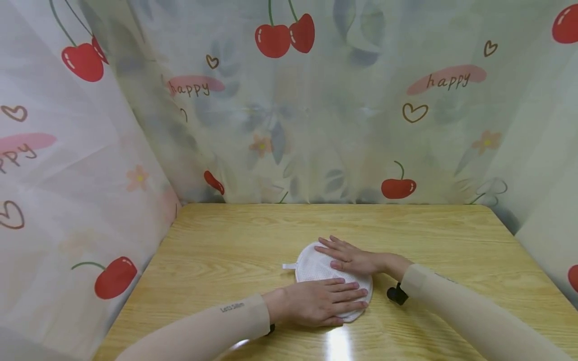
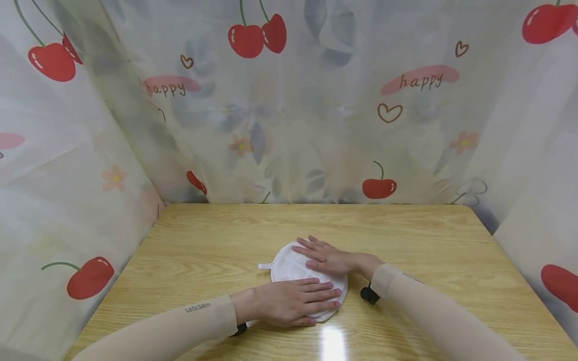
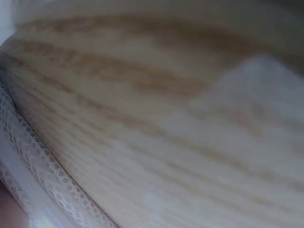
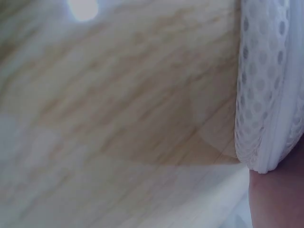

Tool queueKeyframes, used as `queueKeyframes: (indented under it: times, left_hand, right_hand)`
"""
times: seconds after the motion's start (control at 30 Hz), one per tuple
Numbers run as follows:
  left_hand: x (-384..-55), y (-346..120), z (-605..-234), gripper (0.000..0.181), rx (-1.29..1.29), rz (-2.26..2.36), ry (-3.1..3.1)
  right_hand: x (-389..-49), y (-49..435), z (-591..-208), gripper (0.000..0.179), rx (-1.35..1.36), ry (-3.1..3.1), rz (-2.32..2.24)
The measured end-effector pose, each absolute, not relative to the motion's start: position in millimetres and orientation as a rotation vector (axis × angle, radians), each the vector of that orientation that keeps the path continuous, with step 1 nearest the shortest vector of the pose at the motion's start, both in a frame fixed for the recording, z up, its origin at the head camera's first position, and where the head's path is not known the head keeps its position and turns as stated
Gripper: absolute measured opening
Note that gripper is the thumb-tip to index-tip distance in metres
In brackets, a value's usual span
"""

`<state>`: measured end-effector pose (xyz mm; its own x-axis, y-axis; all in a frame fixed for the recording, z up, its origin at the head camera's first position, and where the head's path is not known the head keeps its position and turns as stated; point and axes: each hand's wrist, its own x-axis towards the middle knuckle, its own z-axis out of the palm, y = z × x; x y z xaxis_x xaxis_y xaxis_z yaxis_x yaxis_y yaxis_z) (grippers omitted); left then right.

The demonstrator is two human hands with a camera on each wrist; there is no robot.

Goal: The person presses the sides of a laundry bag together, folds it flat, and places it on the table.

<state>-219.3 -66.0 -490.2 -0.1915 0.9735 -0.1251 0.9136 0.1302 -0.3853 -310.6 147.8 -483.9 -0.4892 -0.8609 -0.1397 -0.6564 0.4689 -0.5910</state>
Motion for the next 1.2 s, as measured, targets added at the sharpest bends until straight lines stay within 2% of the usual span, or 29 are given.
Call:
queueKeyframes:
  times: [0.53,1.2]
  left_hand:
    - [-222,-64,-492,0.062,-1.942,0.443,-2.325]
    - [-221,-63,-490,0.065,-1.959,0.441,-2.422]
  right_hand:
    - [-304,146,-484,0.059,-1.316,2.407,-0.544]
    - [-308,148,-497,0.061,-1.293,2.394,-0.630]
